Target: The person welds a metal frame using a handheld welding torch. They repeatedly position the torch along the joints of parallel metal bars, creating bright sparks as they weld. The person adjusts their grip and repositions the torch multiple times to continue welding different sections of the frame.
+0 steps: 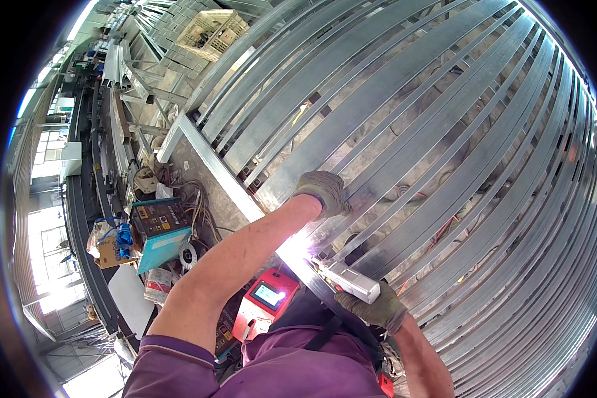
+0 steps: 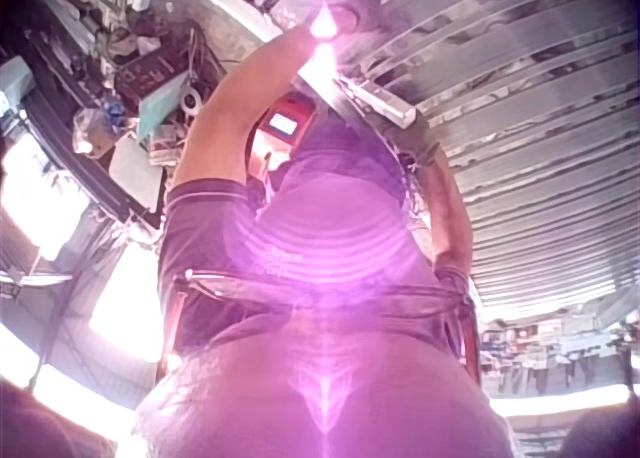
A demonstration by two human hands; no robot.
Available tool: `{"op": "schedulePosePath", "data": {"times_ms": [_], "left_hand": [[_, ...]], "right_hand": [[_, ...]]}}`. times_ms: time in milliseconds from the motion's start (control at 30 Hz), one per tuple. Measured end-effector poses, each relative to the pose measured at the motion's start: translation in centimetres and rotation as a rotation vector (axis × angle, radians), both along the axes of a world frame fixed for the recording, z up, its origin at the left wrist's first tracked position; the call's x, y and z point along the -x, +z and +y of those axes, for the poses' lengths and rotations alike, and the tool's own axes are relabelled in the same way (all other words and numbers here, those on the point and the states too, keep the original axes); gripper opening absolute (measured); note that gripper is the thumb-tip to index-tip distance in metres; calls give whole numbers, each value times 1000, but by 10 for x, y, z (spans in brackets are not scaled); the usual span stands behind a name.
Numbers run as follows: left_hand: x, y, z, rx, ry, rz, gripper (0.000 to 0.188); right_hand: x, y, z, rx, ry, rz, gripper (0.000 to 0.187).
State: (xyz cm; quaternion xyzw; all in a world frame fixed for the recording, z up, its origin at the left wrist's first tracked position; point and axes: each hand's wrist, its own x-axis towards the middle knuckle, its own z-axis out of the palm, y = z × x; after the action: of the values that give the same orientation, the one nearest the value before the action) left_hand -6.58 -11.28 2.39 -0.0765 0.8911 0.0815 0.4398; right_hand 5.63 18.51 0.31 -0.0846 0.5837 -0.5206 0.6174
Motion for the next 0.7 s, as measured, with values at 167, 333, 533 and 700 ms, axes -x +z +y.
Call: {"op": "schedulePosePath", "data": {"times_ms": [167,333,533,700], "left_hand": [[1,0,0,-2,-3,1,67],[0,1,0,0,-11,-4,68],[3,0,1,4,1,-26,69],[0,-1,0,-4,8,1,67]], "right_hand": [[1,6,0,4,-2,72,49],[5,16,2,-39,20,95,49],[4,15,1,-14,-27,-52,49],[0,3,7,-12,32,-21,49]]}}
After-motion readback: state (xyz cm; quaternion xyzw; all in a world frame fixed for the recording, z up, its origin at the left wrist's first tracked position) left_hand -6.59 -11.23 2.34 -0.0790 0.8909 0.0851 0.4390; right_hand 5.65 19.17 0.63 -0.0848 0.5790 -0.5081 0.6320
